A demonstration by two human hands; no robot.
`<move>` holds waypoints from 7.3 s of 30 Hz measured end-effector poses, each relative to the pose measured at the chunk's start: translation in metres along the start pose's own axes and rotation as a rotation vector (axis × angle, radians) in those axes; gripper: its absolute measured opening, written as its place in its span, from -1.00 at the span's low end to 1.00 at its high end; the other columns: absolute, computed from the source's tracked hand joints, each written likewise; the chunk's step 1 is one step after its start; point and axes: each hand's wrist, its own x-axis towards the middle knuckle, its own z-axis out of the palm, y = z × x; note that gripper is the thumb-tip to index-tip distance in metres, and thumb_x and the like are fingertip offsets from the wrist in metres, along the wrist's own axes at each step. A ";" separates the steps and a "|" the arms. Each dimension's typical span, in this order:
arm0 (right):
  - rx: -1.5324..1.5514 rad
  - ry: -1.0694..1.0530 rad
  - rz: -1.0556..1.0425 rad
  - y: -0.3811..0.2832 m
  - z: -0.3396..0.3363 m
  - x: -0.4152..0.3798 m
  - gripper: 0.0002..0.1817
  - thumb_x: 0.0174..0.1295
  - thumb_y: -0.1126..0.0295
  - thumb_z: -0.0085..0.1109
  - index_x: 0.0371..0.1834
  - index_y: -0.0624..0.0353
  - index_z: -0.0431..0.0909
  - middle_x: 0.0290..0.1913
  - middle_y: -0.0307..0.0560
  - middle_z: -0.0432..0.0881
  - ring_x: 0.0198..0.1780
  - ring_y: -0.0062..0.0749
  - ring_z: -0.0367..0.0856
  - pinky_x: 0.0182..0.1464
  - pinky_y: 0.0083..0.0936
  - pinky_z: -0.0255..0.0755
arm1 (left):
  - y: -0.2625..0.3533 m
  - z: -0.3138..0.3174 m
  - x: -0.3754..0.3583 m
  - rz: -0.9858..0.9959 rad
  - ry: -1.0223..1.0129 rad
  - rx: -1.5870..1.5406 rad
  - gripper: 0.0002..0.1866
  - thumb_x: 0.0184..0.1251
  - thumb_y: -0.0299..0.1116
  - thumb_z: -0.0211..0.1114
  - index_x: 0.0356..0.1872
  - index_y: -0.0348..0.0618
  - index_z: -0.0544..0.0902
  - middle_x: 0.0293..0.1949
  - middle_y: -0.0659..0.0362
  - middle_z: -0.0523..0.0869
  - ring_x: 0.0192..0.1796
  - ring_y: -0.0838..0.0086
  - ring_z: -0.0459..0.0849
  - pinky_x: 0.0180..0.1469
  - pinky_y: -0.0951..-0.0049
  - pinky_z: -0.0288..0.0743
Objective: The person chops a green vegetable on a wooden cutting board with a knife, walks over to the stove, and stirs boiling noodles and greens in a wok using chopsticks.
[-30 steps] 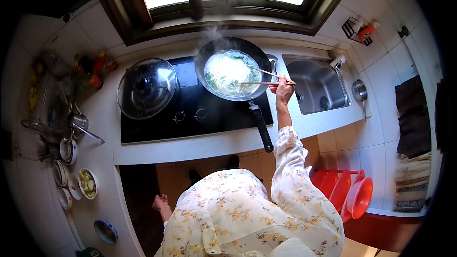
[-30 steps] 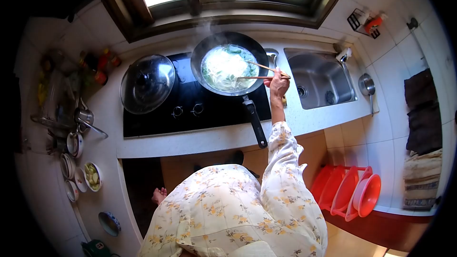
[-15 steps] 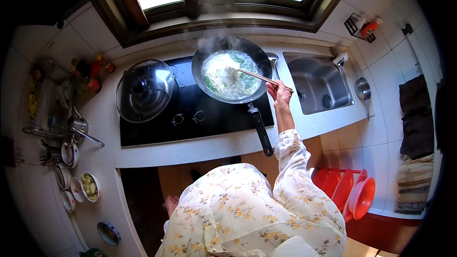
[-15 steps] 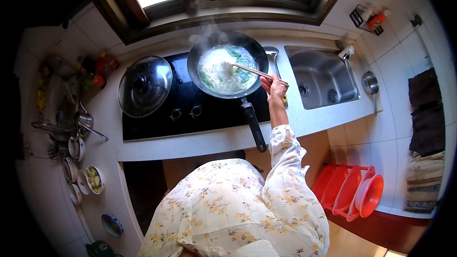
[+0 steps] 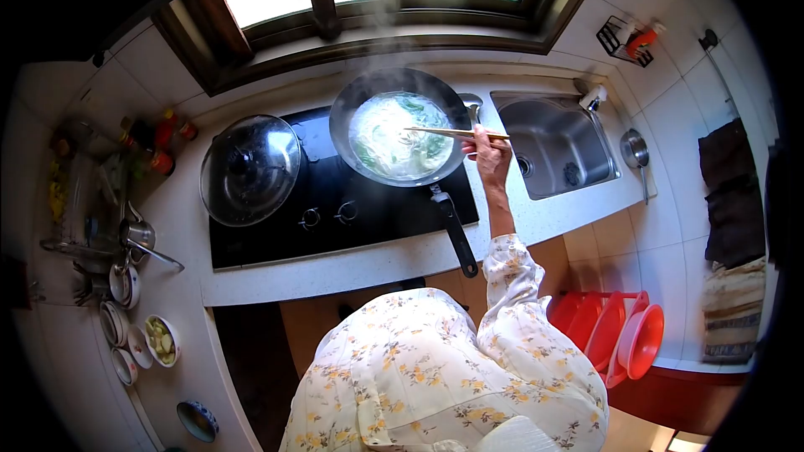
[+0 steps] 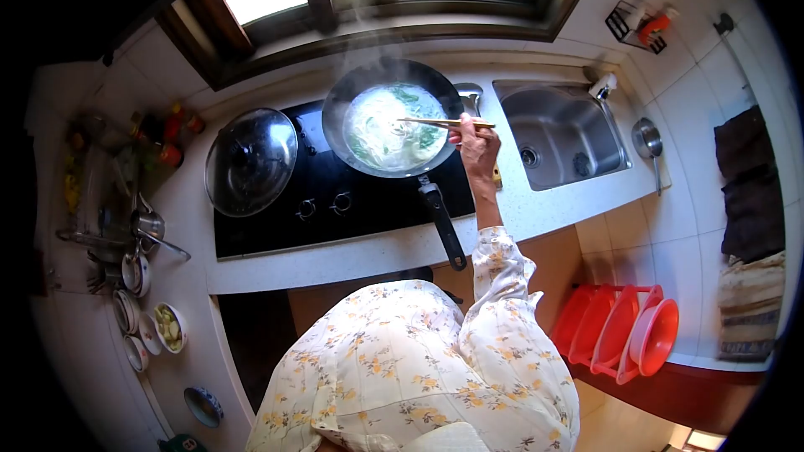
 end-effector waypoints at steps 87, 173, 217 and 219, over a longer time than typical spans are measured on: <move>-0.472 0.115 -0.647 -0.068 0.015 -0.098 -0.76 0.33 0.39 -0.02 -0.12 0.26 0.62 -0.24 -0.02 0.65 -0.43 -0.43 0.65 -0.42 -0.60 0.53 | -0.020 -0.037 0.044 0.448 0.136 0.644 -0.75 -0.09 -0.30 0.25 -0.48 -0.32 0.60 -0.57 -0.13 0.63 -0.42 0.02 0.66 -0.38 0.15 0.52; 0.105 -2.150 0.543 -0.040 0.405 -0.719 -0.39 0.07 -0.15 0.17 0.06 0.02 0.41 -0.29 -0.26 0.46 -0.49 -0.52 0.30 -0.45 -0.62 0.21 | -0.186 -0.168 -0.120 -0.419 0.802 -0.638 -0.67 0.04 -0.28 0.30 -0.58 -0.45 0.60 -0.59 -0.12 0.65 -0.58 0.17 0.64 -0.44 0.25 0.51; -0.220 -2.986 0.236 -0.171 -0.293 -1.461 -0.56 0.30 0.01 -0.05 -0.17 0.22 0.49 -0.50 -0.17 0.56 -0.65 -0.54 0.49 -0.63 -0.61 0.44 | -0.714 -0.738 -0.289 -0.445 1.124 -0.874 -0.61 0.09 -0.30 0.33 -0.16 -0.31 0.42 -0.42 0.00 0.57 -0.49 0.28 0.64 -0.52 0.31 0.52; -0.210 -3.025 0.299 -0.200 -0.354 -1.537 -0.57 0.30 0.02 -0.04 -0.18 0.22 0.50 -0.50 -0.17 0.56 -0.64 -0.54 0.49 -0.63 -0.62 0.44 | -0.746 -0.745 -0.320 -0.406 0.873 0.135 -0.76 0.05 -0.40 0.30 -0.49 -0.39 0.45 -0.67 0.05 0.49 -0.55 0.27 0.59 -0.58 0.29 0.49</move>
